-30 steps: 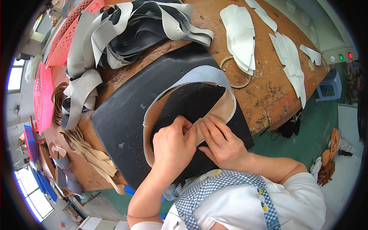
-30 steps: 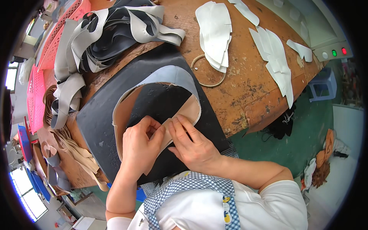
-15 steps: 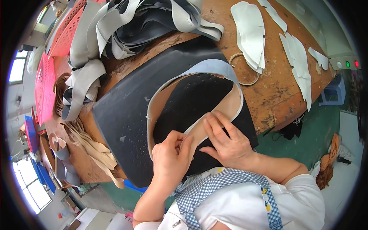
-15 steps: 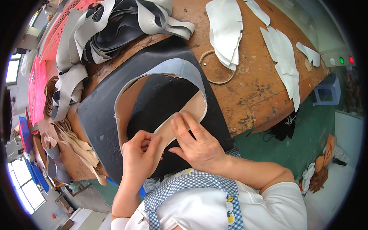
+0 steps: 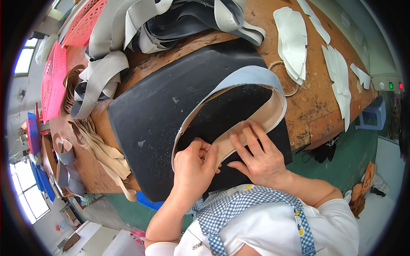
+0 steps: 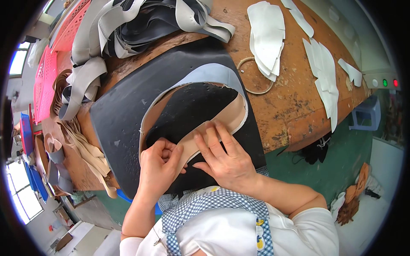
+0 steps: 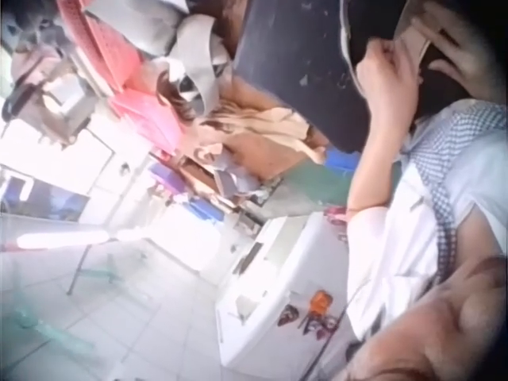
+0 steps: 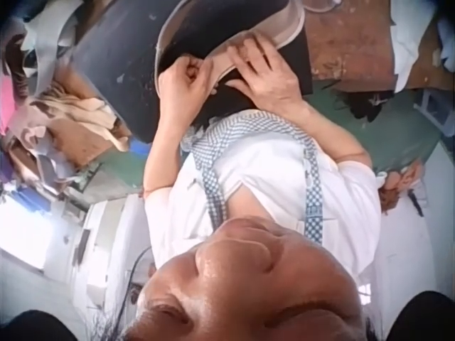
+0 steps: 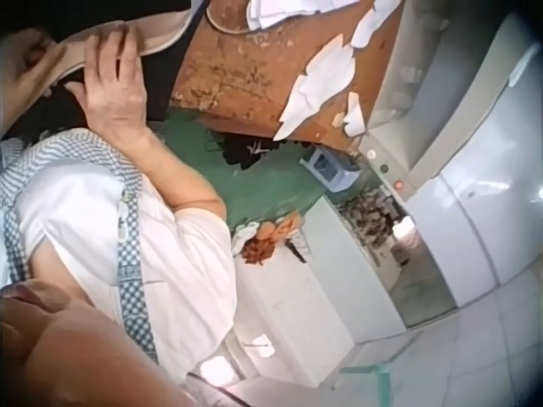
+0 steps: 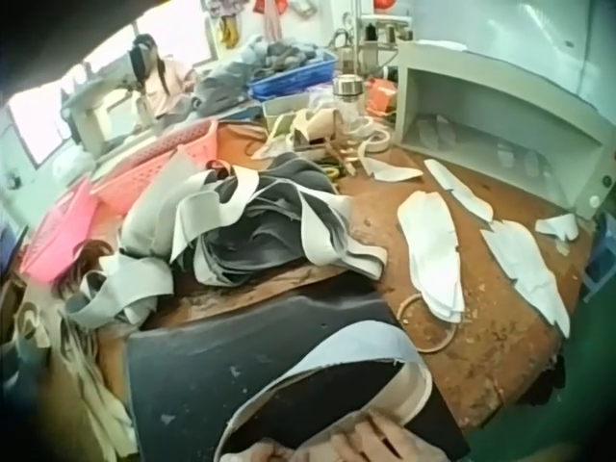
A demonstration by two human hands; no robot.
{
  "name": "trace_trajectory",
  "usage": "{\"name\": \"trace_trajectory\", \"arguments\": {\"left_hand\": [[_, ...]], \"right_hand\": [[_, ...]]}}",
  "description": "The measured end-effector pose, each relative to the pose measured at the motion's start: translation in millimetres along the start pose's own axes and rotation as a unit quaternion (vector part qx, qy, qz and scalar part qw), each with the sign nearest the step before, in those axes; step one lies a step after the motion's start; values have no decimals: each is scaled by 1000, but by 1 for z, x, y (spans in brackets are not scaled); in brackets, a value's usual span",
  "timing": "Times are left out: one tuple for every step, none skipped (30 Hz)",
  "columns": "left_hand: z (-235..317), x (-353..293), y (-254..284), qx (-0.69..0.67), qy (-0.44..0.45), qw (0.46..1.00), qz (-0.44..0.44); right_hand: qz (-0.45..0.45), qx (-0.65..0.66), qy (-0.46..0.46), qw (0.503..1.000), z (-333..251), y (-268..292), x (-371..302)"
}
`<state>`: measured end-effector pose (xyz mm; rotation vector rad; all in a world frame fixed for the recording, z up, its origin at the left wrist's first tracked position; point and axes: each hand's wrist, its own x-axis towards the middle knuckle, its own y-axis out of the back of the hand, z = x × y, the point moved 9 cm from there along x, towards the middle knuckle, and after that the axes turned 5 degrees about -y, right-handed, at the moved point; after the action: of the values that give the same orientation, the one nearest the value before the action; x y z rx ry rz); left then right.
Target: The recorder is assembling various fabric and foam components for shoes at a manufacturing workstation.
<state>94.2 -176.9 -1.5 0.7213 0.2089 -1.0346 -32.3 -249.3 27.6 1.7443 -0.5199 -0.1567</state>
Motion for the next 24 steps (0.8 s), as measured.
{"name": "trace_trajectory", "arguments": {"left_hand": [[0,0,0,-1,1,1000,2],[0,-1,0,-2,-3,1000,8],[1,-2,1,-3,-7,1000,15],[0,-3,2,-3,-7,1000,17],[1,-4,2,15,-18,1000,9],[2,-4,1,34,-28,999,2],[6,-6,3,34,-29,999,4],[26,-8,1,8,-99,995,-12],[45,-12,-1,-17,-168,985,-27],[49,-12,-6,-26,-176,983,-50],[48,-11,-6,-26,-178,983,-48],[50,-10,-7,-54,-208,975,-50],[51,-10,-8,-81,-238,967,-52],[38,-7,-18,-95,-183,974,-98],[38,-9,-21,-96,-186,973,-101],[33,-9,-23,-120,-146,978,-94],[28,-9,-26,-143,-105,980,-87],[27,-9,-25,-144,-95,981,-91],[30,-10,-26,-145,-97,980,-94],[44,-14,-26,-19,-170,980,-97],[56,-19,-30,106,-241,960,-98],[57,-19,-32,135,-241,958,-79],[58,-18,-33,135,-241,958,-79],[59,-17,-33,161,-233,956,-77]], "right_hand": [[4,1,0,1000,0,1,0],[4,1,2,1000,-1,1,1],[3,0,3,1000,-1,2,1],[3,-1,4,1000,-1,3,1],[4,-2,5,1000,-3,3,2],[18,13,-5,1000,-4,6,4],[33,28,-15,999,-4,8,6],[34,25,-16,999,-5,7,8],[70,27,-25,997,-3,12,9],[105,29,-34,993,0,17,10],[107,29,-31,993,1,20,12],[112,53,-37,992,4,24,14],[117,77,-43,989,8,28,15],[136,93,-46,985,10,30,16],[137,90,-49,985,13,32,15],[123,128,-61,982,19,33,15],[109,166,-73,977,25,33,14],[135,191,-62,970,30,38,14],[136,188,-64,971,34,39,13],[127,227,-126,957,48,37,11],[117,266,-187,939,61,34,9],[129,307,-224,916,68,35,11],[130,307,-224,916,67,36,13],[122,297,-230,919,68,35,14]]}}
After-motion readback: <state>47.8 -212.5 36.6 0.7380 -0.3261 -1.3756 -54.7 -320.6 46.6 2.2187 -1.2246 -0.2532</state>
